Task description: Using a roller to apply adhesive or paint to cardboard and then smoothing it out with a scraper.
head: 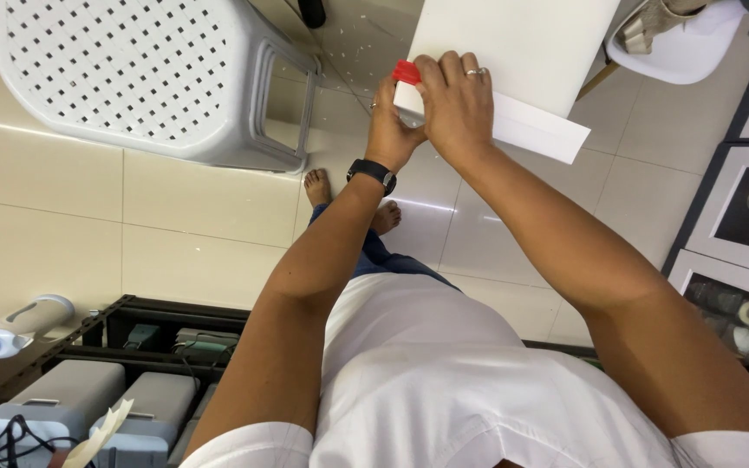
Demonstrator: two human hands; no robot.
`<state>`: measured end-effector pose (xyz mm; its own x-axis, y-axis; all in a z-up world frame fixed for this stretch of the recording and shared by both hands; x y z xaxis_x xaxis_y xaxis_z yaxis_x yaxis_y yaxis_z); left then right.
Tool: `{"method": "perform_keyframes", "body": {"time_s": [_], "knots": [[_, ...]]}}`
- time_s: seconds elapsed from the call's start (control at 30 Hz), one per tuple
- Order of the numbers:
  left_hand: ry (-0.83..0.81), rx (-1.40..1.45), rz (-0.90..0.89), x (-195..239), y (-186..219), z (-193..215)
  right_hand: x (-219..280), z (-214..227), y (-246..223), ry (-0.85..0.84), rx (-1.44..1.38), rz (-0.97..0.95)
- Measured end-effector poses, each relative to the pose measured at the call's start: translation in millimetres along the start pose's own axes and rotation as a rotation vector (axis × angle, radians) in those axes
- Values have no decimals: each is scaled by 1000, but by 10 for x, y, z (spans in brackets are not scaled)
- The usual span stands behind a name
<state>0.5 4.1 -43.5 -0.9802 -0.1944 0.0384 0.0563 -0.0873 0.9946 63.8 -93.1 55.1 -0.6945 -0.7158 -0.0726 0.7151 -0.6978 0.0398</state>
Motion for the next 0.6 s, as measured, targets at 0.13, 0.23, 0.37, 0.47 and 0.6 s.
{"method": "perform_keyframes", "body": {"time_s": [0.13,0.23,0.37,0.47,0.6], "knots": [[-80,-56,-75,4,-80,49,89,158,-68,-95,-195,-56],[-129,-102,-63,-24,30,167,636,100,42,64,-285,-168],[-179,-2,55,-8,134,217,1479,-4,519,130,-144,-623],[-235,-22,101,6,198,259,1355,-156,237,178,-178,-812],[-250,-141,-120,-86,-375,253,383,-225,-693,170,-172,-543]]}}
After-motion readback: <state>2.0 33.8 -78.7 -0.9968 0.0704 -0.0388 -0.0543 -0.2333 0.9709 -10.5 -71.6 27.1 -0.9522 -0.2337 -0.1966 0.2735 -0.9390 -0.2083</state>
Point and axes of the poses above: each hand's wrist, its own x-axis away from the middle knuckle, its own z-axis out of the back of the hand, y = z × x, the point moved 1 cm from there along -x, towards the middle knuckle, and after that the axes turned 12 degrees about -y, right-handed, at the moved point
